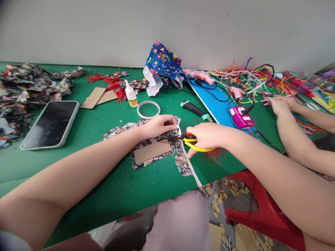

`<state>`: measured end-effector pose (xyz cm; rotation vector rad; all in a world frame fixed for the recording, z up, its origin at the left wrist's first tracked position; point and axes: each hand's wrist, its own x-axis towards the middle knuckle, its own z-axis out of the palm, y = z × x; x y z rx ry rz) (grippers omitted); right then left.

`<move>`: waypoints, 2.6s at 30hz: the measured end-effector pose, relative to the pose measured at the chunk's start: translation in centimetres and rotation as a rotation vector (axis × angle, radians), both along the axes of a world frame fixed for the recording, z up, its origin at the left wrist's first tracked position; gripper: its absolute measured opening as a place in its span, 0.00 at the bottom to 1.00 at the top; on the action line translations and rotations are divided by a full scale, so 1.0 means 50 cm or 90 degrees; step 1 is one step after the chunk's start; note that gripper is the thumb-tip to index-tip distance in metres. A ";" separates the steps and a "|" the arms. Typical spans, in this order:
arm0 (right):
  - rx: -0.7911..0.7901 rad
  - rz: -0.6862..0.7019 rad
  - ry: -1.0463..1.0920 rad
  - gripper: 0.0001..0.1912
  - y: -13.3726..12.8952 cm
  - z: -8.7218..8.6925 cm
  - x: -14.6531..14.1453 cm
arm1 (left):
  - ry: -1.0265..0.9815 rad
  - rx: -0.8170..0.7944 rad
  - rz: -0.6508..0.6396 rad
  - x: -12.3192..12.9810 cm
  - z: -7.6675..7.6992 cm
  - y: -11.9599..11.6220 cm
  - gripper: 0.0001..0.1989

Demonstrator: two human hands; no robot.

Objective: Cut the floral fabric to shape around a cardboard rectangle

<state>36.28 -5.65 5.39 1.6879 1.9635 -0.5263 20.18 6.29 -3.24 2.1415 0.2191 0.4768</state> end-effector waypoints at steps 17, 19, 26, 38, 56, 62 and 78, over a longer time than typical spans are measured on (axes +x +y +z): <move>0.046 -0.008 -0.005 0.25 0.026 -0.018 -0.010 | -0.003 -0.012 0.010 0.000 0.004 -0.003 0.06; 0.056 -0.010 -0.019 0.23 0.029 -0.017 -0.012 | -0.001 -0.012 0.008 0.000 0.005 -0.002 0.06; 0.102 0.025 -0.081 0.18 0.028 -0.015 -0.014 | 0.003 -0.006 0.009 -0.002 0.004 -0.001 0.07; 0.178 0.037 -0.116 0.37 -0.019 0.000 -0.029 | 0.014 0.024 0.055 0.000 0.000 -0.006 0.05; 0.140 0.062 -0.073 0.32 0.026 -0.013 -0.043 | -0.007 -0.019 0.021 0.002 -0.007 -0.001 0.03; 0.122 0.038 -0.099 0.24 0.037 -0.013 -0.042 | -0.004 -0.047 0.025 0.003 -0.005 0.001 0.04; 0.115 0.043 -0.094 0.22 0.043 -0.013 -0.029 | 0.007 0.241 0.185 -0.048 0.081 -0.041 0.10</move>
